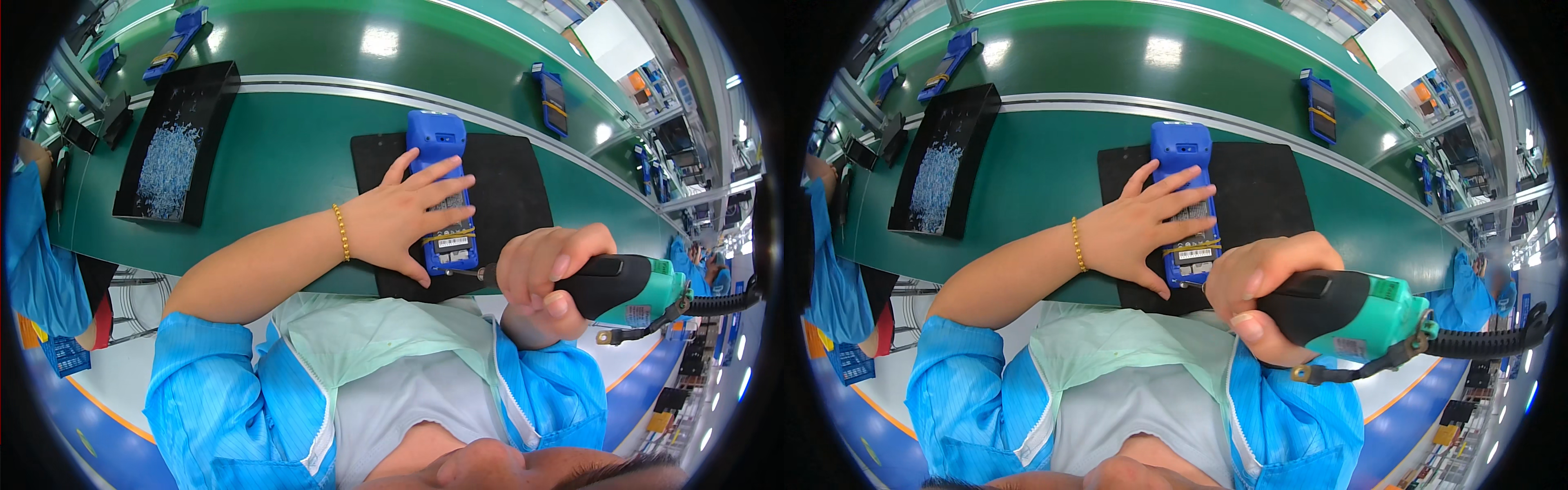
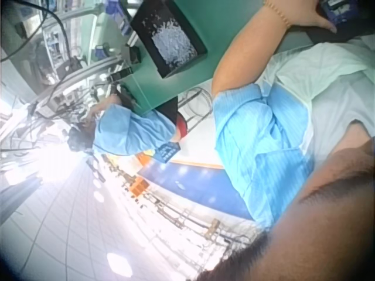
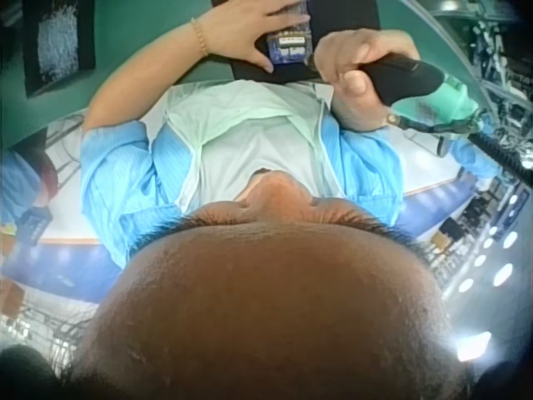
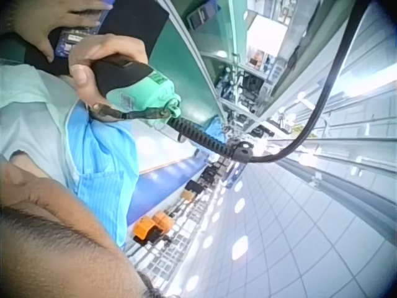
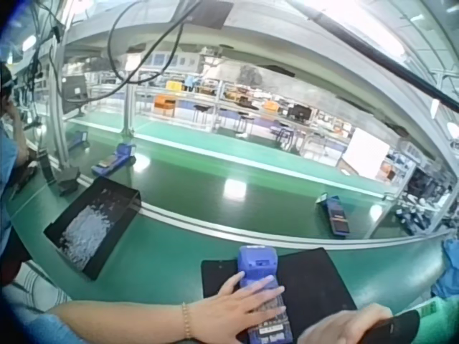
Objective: Using an electric screwdriver to fasten screws onto electronic handheld devices on an assembly line.
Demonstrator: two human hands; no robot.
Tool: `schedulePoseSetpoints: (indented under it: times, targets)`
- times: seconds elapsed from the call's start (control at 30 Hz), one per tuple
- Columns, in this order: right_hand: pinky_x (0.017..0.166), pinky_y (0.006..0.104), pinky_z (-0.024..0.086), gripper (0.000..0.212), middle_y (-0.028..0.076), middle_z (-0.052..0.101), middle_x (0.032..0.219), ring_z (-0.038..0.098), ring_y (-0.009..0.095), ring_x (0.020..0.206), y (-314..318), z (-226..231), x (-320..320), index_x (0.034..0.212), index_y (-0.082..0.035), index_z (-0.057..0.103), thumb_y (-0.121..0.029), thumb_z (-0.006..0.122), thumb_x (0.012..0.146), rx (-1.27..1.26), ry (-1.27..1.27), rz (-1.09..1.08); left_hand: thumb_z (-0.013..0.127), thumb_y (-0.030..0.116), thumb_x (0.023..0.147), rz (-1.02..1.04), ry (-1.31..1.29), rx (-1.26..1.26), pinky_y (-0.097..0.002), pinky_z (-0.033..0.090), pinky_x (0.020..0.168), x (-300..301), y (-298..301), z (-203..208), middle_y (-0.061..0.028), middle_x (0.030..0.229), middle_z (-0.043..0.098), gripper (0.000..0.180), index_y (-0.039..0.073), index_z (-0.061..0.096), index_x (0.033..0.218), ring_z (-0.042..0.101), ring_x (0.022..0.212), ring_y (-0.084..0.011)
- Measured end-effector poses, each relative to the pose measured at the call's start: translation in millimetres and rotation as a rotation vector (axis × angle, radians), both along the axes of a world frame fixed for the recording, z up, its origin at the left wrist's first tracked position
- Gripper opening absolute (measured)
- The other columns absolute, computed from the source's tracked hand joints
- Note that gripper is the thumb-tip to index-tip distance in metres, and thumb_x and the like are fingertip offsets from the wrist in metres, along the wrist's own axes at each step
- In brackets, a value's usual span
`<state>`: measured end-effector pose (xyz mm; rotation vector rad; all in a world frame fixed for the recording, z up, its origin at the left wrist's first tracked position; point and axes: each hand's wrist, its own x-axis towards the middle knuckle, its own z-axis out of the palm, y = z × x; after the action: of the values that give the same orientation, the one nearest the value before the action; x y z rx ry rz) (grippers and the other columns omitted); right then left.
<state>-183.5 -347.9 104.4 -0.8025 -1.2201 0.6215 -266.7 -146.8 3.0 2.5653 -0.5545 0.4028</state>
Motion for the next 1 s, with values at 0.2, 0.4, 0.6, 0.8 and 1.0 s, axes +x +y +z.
schedulePoseSetpoints:
  times: [0.2,0.4,0.6,0.8,1.0]
  targets:
    - [0.048,0.0318,0.044,0.03,0.003,0.054,0.066,0.052,0.015,0.05,-4.3,5.0,2.8,0.108,-0.005,0.049,-0.005,0.071,0.088,0.131,0.035,-0.053,0.087,0.035,0.068,-0.177,-0.152,-0.181,-0.0613,0.022,0.112,1.2,-12.9,-7.5,-0.0021,0.133,0.058,0.035,0.016,0.072,0.093,0.042,0.14,-0.029]
    - [0.047,0.0313,0.043,0.031,0.003,0.053,0.065,0.052,0.015,0.051,-16.6,8.8,11.0,0.107,-0.004,0.049,-0.004,0.072,0.087,0.177,0.025,-0.094,0.085,0.02,0.072,-0.152,-0.21,-0.269,-0.0533,0.029,0.108,0.3,-16.8,-6.3,0.0041,0.12,0.068,0.014,0.016,0.074,0.08,0.053,0.129,-0.0252]
    - [0.044,0.027,0.041,0.038,0.002,0.051,0.061,0.047,0.011,0.046,-26.7,-3.5,20.3,0.118,0.001,0.049,-0.01,0.07,0.089,0.026,-0.093,-0.324,0.084,0.018,0.074,-0.125,-0.288,-0.212,-0.0477,0.036,0.099,4.3,-17.1,-5.7,0.0039,0.113,0.07,0.021,0.018,0.075,0.092,0.059,0.118,-0.0214]
    - [0.043,0.0265,0.041,0.038,0.002,0.052,0.061,0.049,0.01,0.047,-29.4,-14.9,21.3,0.114,0.001,0.05,-0.009,0.074,0.087,-0.008,-0.063,-0.416,0.084,0.024,0.076,-0.317,-0.29,-0.145,-0.0446,0.038,0.086,4.4,-21.1,-6.6,0.0046,0.106,0.072,0.02,0.014,0.074,0.09,0.062,0.102,-0.0188]
    - [0.06,0.0281,0.051,0.033,0.005,0.059,0.069,0.06,0.014,0.062,-32.6,-10.1,20.5,0.106,0.0,0.053,0.0,0.075,0.081,0.01,0.085,-0.344,0.084,0.025,0.076,-0.335,-0.254,-0.124,-0.0423,0.037,0.084,4.4,-22.9,-5.3,0.0045,0.102,0.073,0.019,0.013,0.075,0.089,0.062,0.097,-0.0174]
